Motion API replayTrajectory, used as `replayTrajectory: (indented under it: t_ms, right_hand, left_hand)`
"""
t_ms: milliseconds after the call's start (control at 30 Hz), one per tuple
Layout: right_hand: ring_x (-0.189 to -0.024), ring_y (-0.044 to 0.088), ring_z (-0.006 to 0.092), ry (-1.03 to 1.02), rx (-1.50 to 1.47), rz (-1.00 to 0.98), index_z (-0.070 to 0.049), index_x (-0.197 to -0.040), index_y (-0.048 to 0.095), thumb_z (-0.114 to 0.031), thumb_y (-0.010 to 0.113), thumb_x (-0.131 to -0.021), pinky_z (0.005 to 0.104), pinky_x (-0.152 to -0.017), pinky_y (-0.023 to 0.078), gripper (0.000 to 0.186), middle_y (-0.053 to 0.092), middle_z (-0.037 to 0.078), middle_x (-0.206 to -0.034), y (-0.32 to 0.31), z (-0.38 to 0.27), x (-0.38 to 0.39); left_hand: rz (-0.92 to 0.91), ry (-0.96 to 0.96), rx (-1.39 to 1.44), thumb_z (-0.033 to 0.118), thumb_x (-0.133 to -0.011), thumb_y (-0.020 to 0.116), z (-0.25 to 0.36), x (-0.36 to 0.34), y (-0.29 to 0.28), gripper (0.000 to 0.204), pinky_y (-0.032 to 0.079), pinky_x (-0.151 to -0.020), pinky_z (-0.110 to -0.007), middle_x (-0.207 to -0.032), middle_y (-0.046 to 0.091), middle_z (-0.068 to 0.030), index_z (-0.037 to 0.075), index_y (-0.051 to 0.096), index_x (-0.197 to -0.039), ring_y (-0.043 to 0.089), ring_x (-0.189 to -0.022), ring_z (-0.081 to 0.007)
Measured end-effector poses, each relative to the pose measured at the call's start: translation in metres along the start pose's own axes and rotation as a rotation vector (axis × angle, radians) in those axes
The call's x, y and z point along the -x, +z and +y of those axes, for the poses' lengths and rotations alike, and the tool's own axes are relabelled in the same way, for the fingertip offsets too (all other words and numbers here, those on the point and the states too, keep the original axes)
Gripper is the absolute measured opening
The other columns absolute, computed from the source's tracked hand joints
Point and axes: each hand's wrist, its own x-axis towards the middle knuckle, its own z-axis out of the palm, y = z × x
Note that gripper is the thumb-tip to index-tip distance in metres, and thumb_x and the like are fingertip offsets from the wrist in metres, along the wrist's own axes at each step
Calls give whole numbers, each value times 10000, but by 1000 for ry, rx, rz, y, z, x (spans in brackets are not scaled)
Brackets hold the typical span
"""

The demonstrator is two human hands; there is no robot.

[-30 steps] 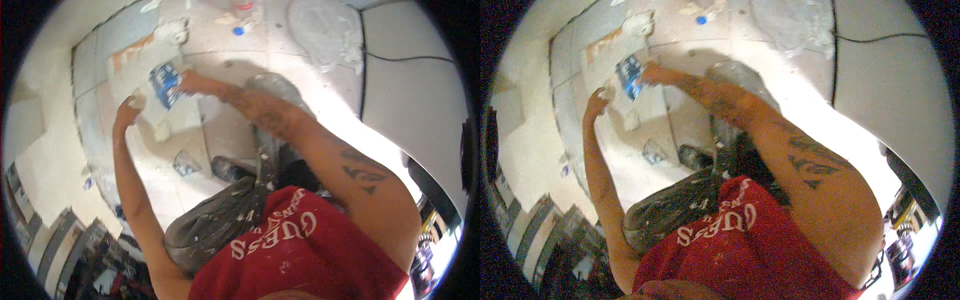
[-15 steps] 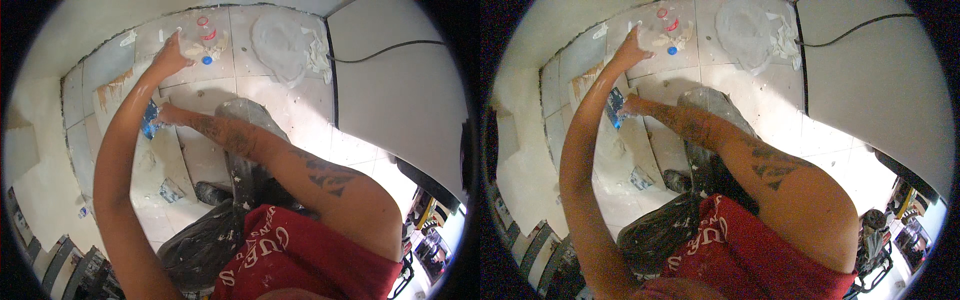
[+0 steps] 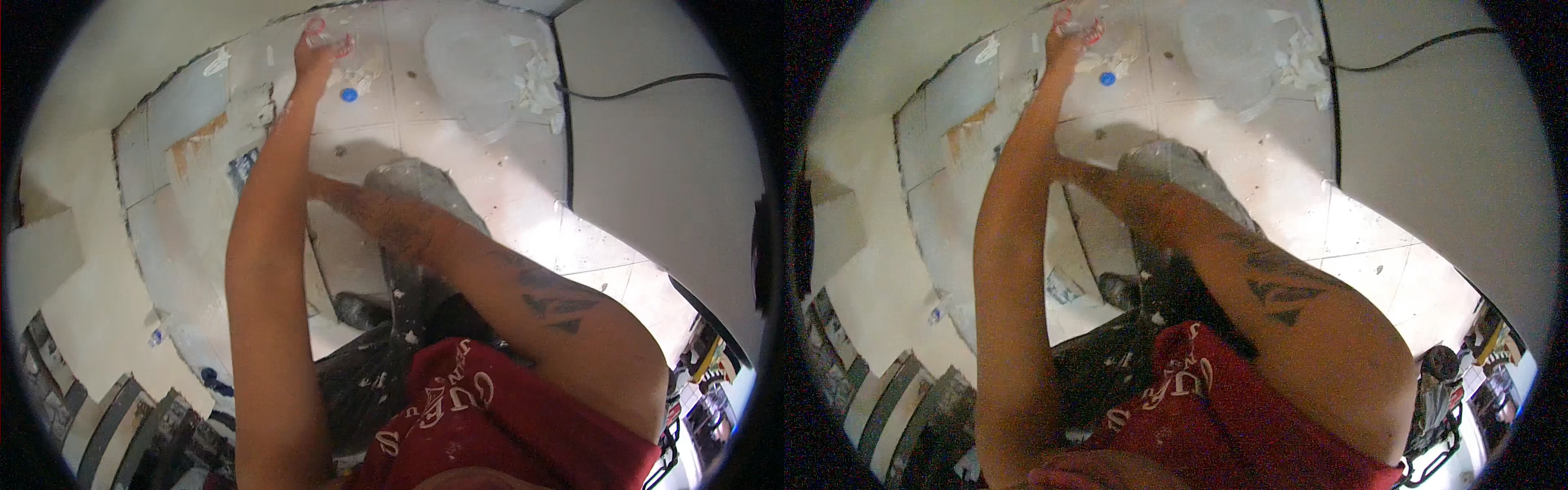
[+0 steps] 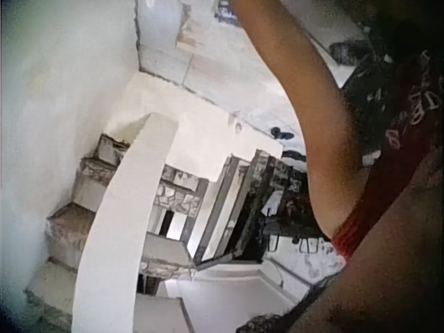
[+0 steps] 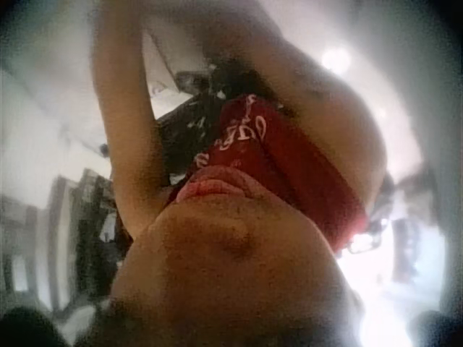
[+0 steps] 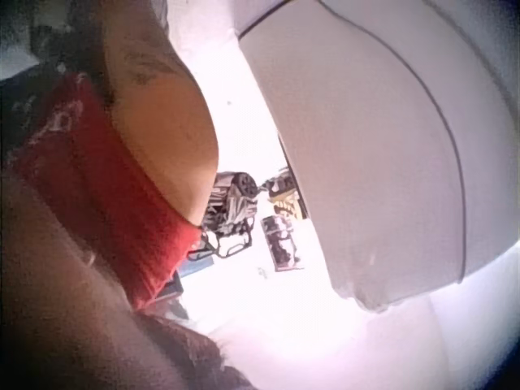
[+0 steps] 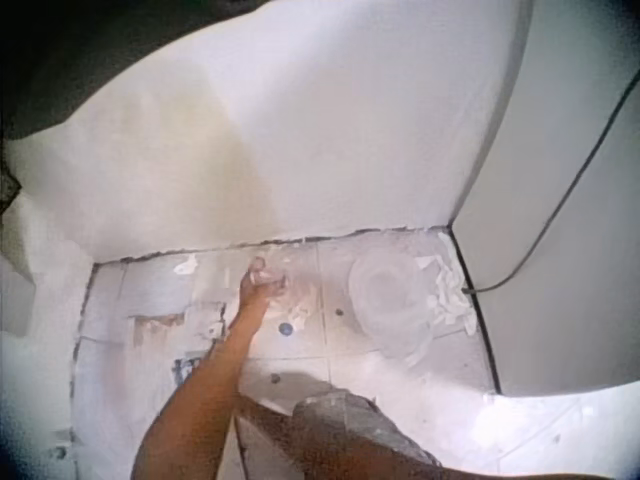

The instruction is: Patch a hole in the wall using joint compound and putty knives.

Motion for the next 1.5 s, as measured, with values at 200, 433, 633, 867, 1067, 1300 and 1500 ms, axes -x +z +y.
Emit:
replayTrajectory:
  t_ms: [200,433,633,867,1067,1300,1500]
  right_hand:
    - [-720,559,183,58,-3,94,-46,-957,546,-233,668,-635,315,-623,482,391,591,77,-801,-6,12,-16]
    - [-533,432,72,65,91,57,-52,-731,530,-263,652,-711,238,-472,380,245,502,-8,-620,-10,13,-27]
    - [-552,445,74,104,32,134,-57,-749,525,-200,667,-705,230,-505,383,205,512,-18,-648,-11,29,-37]
    - [-548,446,85,108,-40,105,-49,-750,524,-177,658,-709,234,-503,384,189,518,-11,-658,-8,31,-37]
    - [-528,436,79,127,-132,145,-45,-747,528,-187,665,-700,227,-480,370,202,505,-15,-632,-8,33,-37]
    - [-492,406,72,119,-106,133,-48,-696,530,-200,668,-695,221,-442,318,205,482,-16,-584,-10,31,-38]
    - [-462,383,74,114,-107,98,-40,-674,524,-194,665,-698,228,-419,292,211,457,-12,-556,-9,26,-35]
  left_hand:
    - [-284,404,-419,220,-738,581,104,25,-129,289,415,-833,-326,-1052,464,-108,17,509,-929,537,-805,-187]
    - [107,440,-890,252,-658,636,173,131,-259,271,440,-689,-327,-743,592,-70,35,593,-815,563,-795,-222]
    - [306,-8,-1508,371,-591,679,101,205,-336,604,432,-754,-377,-948,566,-207,32,486,-1052,546,-892,-329]
    - [141,-217,-1758,288,-643,586,41,244,-350,405,451,-712,-411,-877,577,-196,32,492,-942,560,-823,-346]
    - [47,-289,-1857,204,-659,512,22,241,-346,323,458,-682,-416,-841,572,-180,41,488,-937,570,-786,-332]
    - [-2,-350,-1925,243,-603,566,8,239,-348,513,459,-710,-402,-866,579,-180,33,464,-1059,570,-805,-323]
    - [-32,-311,-1962,244,-608,562,5,239,-347,466,467,-652,-416,-778,578,-176,40,481,-1020,577,-720,-330]
